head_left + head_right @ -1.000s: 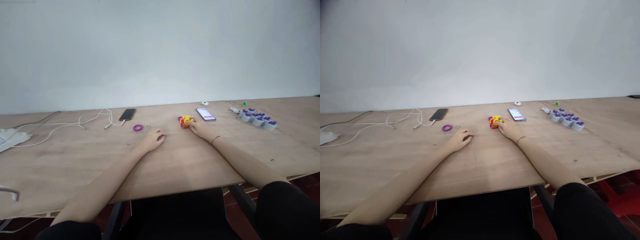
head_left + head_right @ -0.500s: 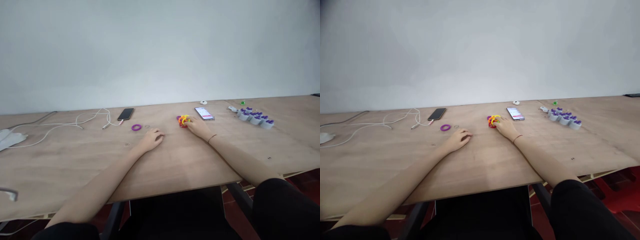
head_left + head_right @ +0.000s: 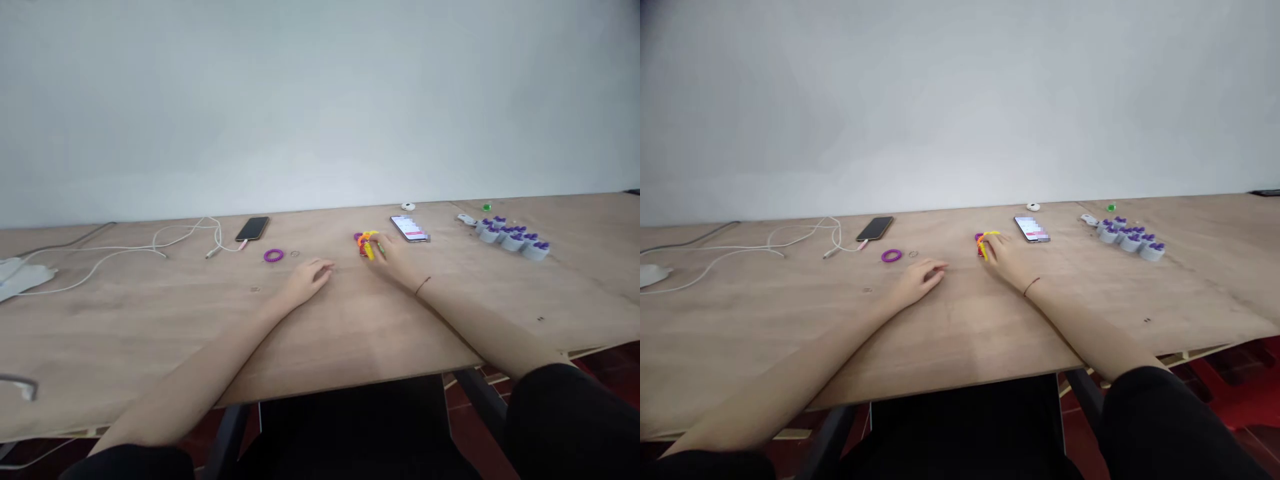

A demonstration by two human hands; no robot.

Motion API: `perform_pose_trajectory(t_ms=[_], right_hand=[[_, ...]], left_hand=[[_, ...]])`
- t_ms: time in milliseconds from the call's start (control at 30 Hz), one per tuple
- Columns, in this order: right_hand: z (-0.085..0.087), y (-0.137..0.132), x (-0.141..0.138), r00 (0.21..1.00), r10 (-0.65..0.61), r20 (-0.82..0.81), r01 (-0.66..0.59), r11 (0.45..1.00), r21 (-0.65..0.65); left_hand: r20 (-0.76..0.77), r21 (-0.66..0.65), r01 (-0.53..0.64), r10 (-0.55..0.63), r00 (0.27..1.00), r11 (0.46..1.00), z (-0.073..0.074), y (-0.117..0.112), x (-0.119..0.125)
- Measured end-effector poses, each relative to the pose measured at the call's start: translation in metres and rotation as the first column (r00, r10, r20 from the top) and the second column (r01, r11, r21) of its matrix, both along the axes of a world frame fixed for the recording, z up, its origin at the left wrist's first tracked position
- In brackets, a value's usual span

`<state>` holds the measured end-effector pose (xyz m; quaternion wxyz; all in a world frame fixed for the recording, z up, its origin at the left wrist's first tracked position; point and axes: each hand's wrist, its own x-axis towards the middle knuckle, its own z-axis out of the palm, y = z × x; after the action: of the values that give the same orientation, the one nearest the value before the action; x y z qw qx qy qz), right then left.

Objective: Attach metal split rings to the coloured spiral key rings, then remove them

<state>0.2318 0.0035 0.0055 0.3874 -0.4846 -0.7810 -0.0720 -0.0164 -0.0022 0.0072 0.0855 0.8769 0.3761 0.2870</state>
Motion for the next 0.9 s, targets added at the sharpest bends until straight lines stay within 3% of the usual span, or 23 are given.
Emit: perform_pose_trajectory(t_ms=[100,267,400,633,900], right_hand=[[0.004,-0.021,-0.023,0.978,0.135,-0.158,-0.142,0.989,-0.029],[0.007,-0.044,-0.044,0.939,0.287,-0.191,-0.301,0.953,-0.045],[0.009,-0.049,-0.044,0.916,0.304,-0.263,-0.323,0.946,-0.035],[0.006,-0.050,-0.044,0.854,0.358,-0.376,-0.444,0.880,-0.170],[0.010,-0.051,-0.043,0.855,0.365,-0.369,-0.442,0.885,-0.147]], left_hand=[[0.171,-0.091,-0.026,0.041,0.984,0.995,0.003,-0.014,0.013],[0.394,-0.260,0.025,0.083,0.916,0.965,0.001,-0.029,0.027],[0.466,-0.324,0.068,0.096,0.880,0.944,0.000,-0.030,0.028],[0.566,-0.414,0.144,0.130,0.814,0.899,-0.003,-0.023,0.024],[0.630,-0.512,0.181,0.224,0.743,0.840,-0.005,-0.021,0.025]])
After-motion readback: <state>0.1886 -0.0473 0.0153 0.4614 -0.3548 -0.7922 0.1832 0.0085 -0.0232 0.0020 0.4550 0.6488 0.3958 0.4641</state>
